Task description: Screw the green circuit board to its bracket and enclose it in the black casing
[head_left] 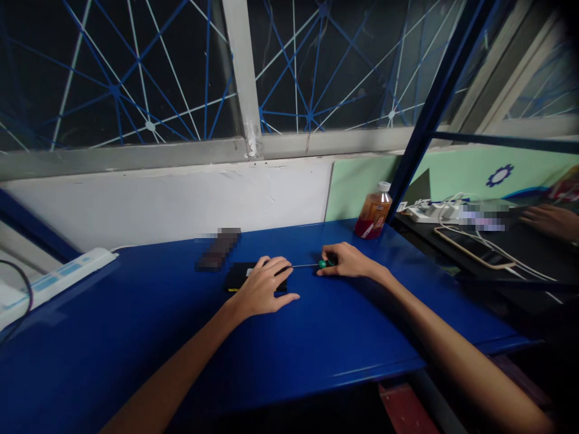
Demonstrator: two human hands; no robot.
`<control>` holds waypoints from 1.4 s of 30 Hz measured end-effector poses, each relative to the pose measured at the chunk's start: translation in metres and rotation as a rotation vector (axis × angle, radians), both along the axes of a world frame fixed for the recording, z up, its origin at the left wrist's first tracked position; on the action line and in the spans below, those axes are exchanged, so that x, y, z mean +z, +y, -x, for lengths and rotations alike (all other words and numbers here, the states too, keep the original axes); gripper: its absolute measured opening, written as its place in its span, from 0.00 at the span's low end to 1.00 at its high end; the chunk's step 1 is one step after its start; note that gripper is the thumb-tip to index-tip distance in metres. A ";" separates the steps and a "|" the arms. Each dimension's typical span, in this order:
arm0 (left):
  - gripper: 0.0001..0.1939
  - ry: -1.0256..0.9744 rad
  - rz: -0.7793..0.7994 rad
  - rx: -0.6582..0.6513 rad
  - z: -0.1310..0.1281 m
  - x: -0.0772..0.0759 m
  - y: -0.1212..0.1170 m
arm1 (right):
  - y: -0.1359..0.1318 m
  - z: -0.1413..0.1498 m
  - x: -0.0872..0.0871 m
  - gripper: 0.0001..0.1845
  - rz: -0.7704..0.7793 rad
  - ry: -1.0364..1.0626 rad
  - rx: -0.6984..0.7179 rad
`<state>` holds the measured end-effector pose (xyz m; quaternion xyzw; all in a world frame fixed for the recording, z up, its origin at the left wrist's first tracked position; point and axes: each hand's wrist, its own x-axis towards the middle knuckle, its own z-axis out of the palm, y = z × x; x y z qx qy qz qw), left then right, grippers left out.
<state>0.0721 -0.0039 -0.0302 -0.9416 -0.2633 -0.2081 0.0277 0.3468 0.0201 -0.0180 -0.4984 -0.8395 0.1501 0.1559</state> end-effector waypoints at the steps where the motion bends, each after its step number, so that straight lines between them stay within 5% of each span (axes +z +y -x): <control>1: 0.24 0.000 0.001 -0.002 0.000 0.000 0.000 | 0.000 0.000 0.001 0.21 0.002 0.004 -0.001; 14: 0.19 0.016 0.025 0.018 -0.003 -0.004 0.000 | 0.002 -0.015 0.009 0.23 0.064 0.144 -0.005; 20: 0.31 -0.010 0.049 0.084 0.003 -0.004 0.005 | 0.002 -0.020 0.013 0.23 0.127 0.164 0.029; 42: 0.28 0.047 0.036 0.122 0.014 -0.009 0.015 | -0.012 0.010 0.011 0.28 0.184 0.141 0.226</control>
